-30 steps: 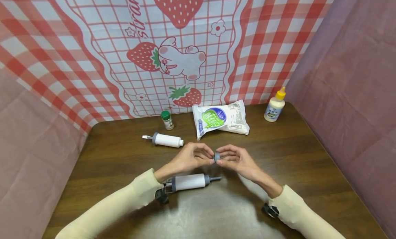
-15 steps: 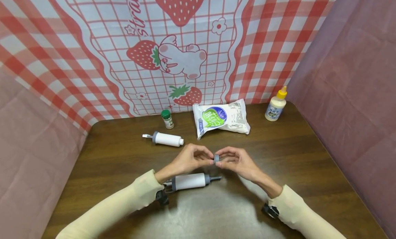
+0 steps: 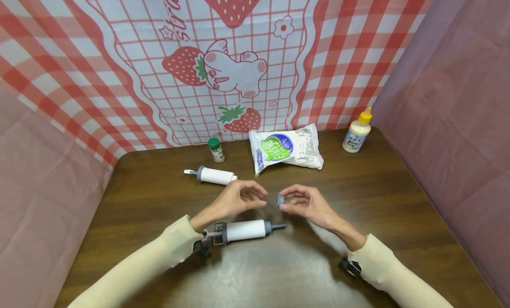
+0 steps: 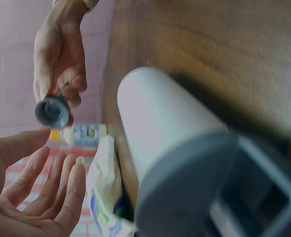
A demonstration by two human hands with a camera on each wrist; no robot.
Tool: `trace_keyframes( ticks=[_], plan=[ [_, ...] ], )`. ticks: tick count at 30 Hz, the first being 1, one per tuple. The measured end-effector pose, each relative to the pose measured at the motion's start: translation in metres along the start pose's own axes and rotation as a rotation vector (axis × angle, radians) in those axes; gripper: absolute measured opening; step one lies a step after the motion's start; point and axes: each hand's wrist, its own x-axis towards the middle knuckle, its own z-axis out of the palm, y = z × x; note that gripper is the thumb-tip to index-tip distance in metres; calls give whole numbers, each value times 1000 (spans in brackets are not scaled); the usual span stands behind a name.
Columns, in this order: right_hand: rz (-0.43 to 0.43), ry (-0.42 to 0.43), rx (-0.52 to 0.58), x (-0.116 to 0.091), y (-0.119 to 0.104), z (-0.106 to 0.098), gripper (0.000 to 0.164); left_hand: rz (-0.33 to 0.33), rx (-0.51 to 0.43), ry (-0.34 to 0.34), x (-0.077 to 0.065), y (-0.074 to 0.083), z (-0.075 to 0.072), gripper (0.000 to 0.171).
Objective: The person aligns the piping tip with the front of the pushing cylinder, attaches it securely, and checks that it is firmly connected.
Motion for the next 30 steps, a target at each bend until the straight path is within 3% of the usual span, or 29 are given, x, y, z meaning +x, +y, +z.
trace_keyframes(
  ticks=[5,14,23,30],
  plan=[
    [-16,11,-49,1,0,0,34,11,39,46,-5,-7,-19,30],
    [-8,6,-72,1,4,-1,35,-38,77,181,-11,-23,-51,33],
    [12,-10,-75,1,9,-2,36,1,346,308,-17,-48,-85,44],
    [22,-12,-59,0,12,-2,36,-44,418,339,-18,-67,-111,47]
  ],
)
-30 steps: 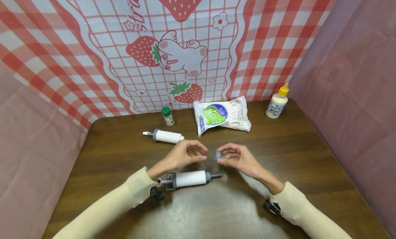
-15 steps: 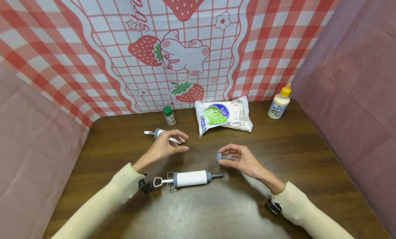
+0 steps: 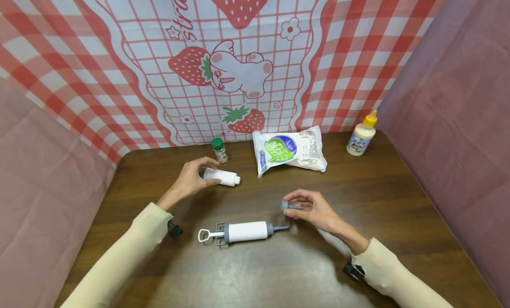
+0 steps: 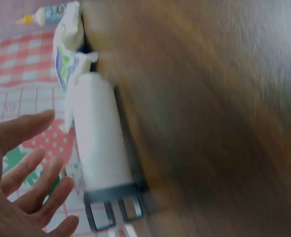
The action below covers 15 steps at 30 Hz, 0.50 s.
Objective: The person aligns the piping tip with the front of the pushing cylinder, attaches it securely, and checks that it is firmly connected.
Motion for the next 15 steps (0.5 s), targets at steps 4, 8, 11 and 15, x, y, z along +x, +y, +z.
trace_keyframes(
  ticks=[4,8,11,15],
  plan=[
    [6,0,-4,-2,1,0,37,-5,38,-43,4,-11,-6,51],
    [4,6,-8,-2,2,-1,36,-6,71,-79,9,-19,-8,53],
    [7,8,-7,-2,2,-1,36,-9,91,-90,12,-25,-8,52],
    [10,8,-7,-2,3,-1,36,-16,108,-98,14,-32,-8,49]
  ],
)
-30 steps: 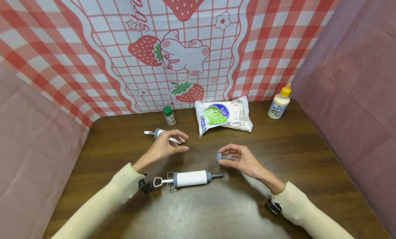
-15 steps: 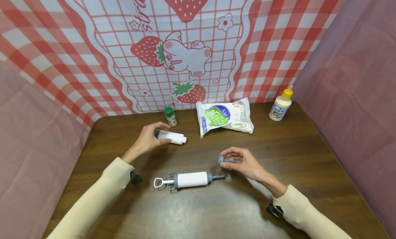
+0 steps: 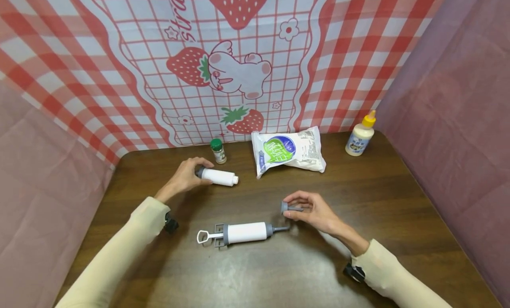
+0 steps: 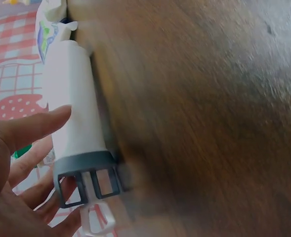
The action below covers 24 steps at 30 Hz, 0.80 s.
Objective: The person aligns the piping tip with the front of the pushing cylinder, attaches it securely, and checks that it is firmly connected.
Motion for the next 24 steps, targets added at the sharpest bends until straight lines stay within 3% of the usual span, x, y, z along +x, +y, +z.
trace_keyframes(
  ticks=[13,24],
  plan=[
    [-6,12,13,-1,2,-1,35,-12,-16,-68,-8,0,4,40],
    [-1,3,23,-1,5,-3,36,121,-68,-95,-14,0,10,41]
  ],
)
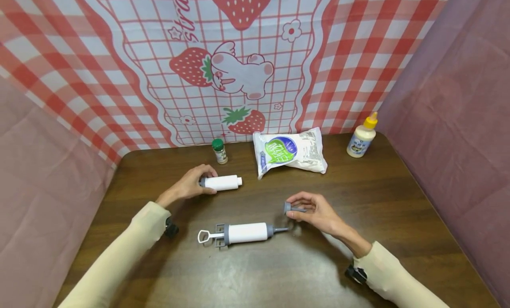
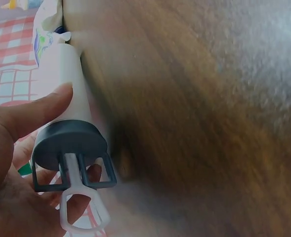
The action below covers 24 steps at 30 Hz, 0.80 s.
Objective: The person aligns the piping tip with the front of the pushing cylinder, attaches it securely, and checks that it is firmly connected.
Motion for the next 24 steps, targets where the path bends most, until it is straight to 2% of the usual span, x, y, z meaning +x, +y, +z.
trace_keyframes(
  ticks=[10,20,24],
  plan=[
    [11,10,3,-2,2,0,36,25,-28,-12,-6,13,2,41],
    [10,13,1,-1,2,-1,37,78,-80,-82,-7,43,2,42],
    [0,7,0,0,3,-2,37,78,-102,-122,-8,56,1,42]
  ],
)
